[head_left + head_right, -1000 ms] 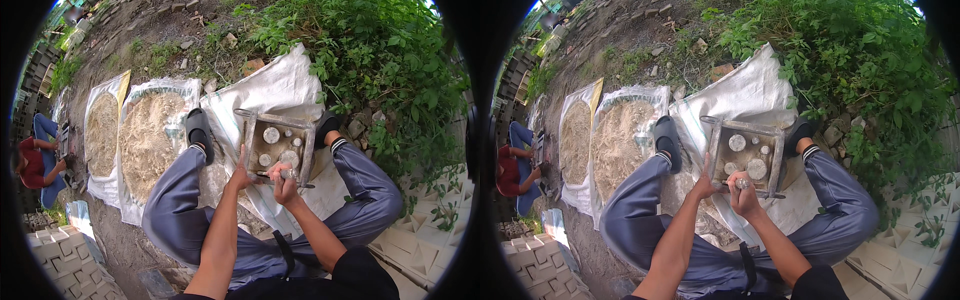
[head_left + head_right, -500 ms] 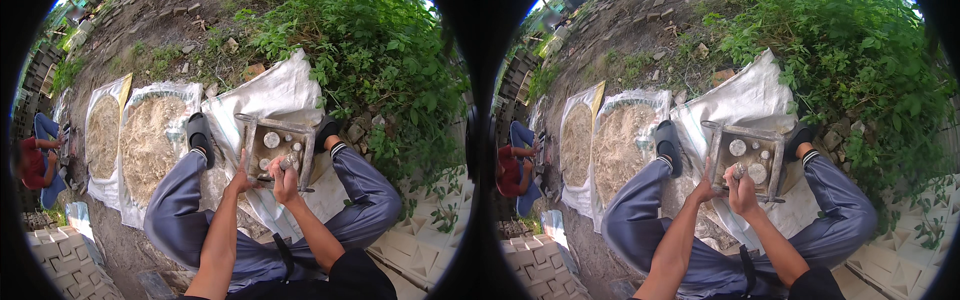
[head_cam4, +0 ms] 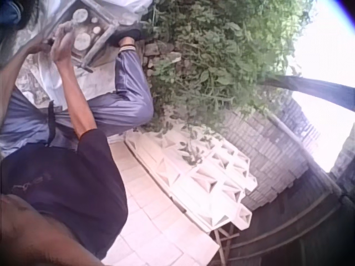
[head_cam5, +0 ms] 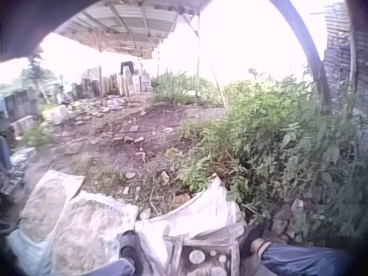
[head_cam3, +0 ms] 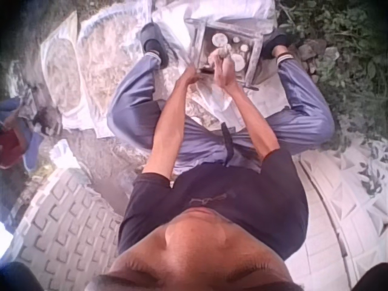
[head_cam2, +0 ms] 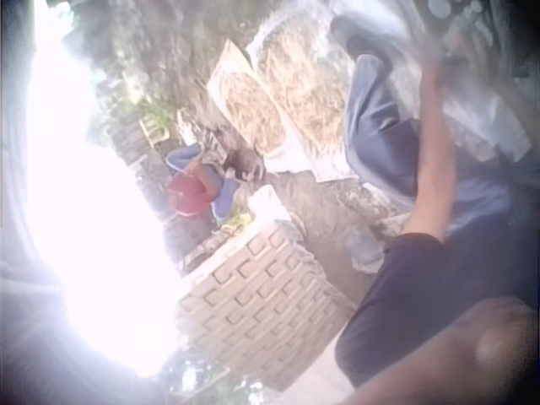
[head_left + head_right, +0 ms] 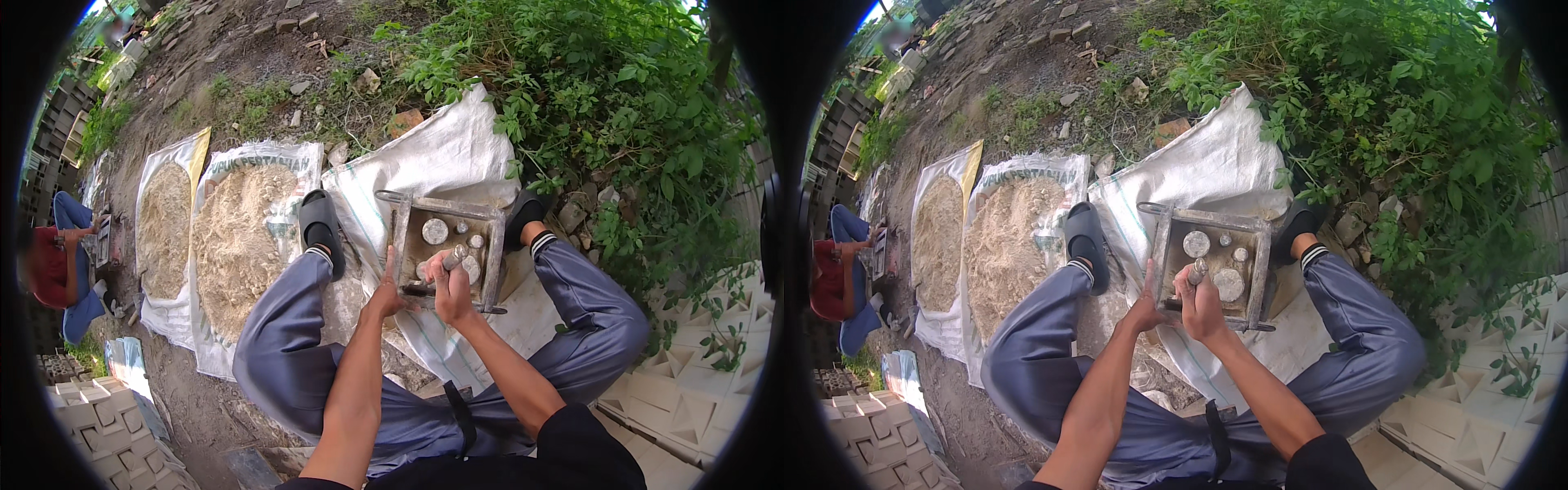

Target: The person uses a metal rod to tamp down material inside a square mold, ensuring it is packed evenly before smoothing the surface by hand and with the tool.

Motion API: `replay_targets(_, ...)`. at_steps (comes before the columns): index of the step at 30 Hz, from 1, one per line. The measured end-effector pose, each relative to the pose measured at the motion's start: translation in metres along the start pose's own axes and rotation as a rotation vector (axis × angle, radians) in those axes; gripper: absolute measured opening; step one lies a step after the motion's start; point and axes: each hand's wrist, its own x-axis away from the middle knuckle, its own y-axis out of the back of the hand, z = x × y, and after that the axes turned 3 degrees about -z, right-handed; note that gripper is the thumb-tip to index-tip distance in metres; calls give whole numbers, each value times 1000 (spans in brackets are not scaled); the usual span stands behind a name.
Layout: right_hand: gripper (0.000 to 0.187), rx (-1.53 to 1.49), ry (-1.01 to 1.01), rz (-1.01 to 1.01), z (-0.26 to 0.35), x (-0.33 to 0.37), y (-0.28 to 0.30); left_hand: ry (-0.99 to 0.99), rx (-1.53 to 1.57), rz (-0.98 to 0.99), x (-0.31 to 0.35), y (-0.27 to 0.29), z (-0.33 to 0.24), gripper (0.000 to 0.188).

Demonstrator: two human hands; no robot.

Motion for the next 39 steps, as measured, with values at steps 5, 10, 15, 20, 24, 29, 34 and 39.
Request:
replay_targets(5, 20, 67, 283, -106, 8, 14, -24, -29, 81, 7, -1, 2, 3, 155)
replay_targets(10, 14, -29, 10, -44, 6, -3, -8, -81, -2, 49, 0, 5, 6, 155)
replay_targets(15, 18, 57, 148, -95, 6, 19, -4, -39, -44, 19, -3, 3, -8, 155)
replay_targets(20, 6, 65, 172, -151, 26, 30, -7, -126, 2, 51, 7, 7, -3, 156)
replay_targets(24, 11, 112, 233, -45, 2, 39, 0, -198, -125, -30, 0, 6, -15, 156)
replay_targets(29, 10, 107, 177, -106, 24, 36, 11, -62, -71, 23, 6, 5, -12, 157)
replay_targets(34, 12, 207, 99, -98, 13, 31, 20, -40, -47, 33, -4, 3, 3, 158)
replay_targets(39, 11, 154, 243, -140, -4, 49, 40, -158, -70, 5, -1, -4, 4, 160)
